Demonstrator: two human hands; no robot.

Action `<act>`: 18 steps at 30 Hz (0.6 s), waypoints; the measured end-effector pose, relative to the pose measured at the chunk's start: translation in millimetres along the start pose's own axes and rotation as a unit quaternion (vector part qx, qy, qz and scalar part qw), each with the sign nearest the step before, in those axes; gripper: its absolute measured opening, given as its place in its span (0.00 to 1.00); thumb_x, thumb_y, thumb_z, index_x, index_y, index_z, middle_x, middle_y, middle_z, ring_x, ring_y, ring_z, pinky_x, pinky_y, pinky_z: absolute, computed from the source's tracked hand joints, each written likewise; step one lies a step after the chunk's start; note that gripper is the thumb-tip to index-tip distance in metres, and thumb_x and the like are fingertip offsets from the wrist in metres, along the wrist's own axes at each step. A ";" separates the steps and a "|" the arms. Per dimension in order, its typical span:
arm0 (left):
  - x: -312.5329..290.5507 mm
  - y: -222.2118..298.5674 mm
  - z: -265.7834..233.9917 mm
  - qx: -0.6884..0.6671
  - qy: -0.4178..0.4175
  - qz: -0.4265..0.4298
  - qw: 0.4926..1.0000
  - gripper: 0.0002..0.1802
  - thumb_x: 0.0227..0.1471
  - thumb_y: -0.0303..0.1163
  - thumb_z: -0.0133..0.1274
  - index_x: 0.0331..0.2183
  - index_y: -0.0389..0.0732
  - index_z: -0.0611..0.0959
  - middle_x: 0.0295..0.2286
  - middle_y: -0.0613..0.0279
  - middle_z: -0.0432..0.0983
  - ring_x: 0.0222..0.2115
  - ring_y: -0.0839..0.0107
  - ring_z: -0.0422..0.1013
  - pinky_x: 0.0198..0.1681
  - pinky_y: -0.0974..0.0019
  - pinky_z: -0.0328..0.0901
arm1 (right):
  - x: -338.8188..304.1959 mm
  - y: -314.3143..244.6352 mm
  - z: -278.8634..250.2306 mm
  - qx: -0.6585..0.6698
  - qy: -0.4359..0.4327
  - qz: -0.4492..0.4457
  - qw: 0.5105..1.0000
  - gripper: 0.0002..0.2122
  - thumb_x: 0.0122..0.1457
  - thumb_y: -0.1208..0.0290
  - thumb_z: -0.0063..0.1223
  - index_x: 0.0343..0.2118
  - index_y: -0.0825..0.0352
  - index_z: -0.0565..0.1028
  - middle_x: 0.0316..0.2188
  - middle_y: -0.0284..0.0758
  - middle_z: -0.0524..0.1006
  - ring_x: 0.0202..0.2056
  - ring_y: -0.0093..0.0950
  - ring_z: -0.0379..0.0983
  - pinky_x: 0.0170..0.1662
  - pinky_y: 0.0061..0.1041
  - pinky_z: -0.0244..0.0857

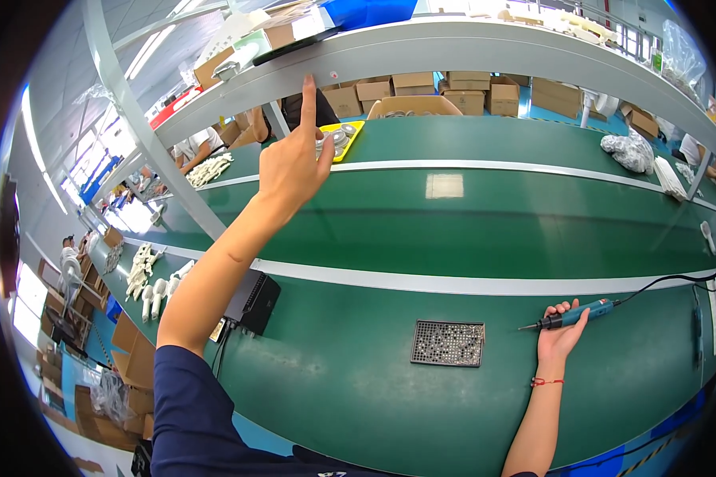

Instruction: Assembling electronic components using an electric screwdriver at a production line station.

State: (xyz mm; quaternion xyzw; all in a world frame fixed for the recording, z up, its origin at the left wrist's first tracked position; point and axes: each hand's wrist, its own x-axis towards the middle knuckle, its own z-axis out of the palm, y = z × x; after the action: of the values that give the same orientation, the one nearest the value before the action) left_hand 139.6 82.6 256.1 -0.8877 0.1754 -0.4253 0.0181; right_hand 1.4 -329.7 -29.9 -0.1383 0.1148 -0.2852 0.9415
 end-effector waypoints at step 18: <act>-0.3 -0.4 8.0 -0.137 0.035 0.004 0.990 0.48 0.49 0.34 0.54 0.64 0.44 0.45 0.28 0.58 0.80 0.25 0.50 0.75 0.28 0.53 0.70 | 17.5 -9.6 -22.0 0.019 -0.052 0.024 0.998 0.15 0.65 0.59 0.46 0.42 0.66 0.65 0.30 0.32 0.64 0.32 0.23 0.63 0.40 0.24 0.63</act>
State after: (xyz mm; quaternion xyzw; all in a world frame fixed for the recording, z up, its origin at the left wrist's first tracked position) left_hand 145.6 82.2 250.9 -0.8657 0.2361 -0.4279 -0.1083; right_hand 4.2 -351.7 -49.8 -0.1325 0.0631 -0.2574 0.9551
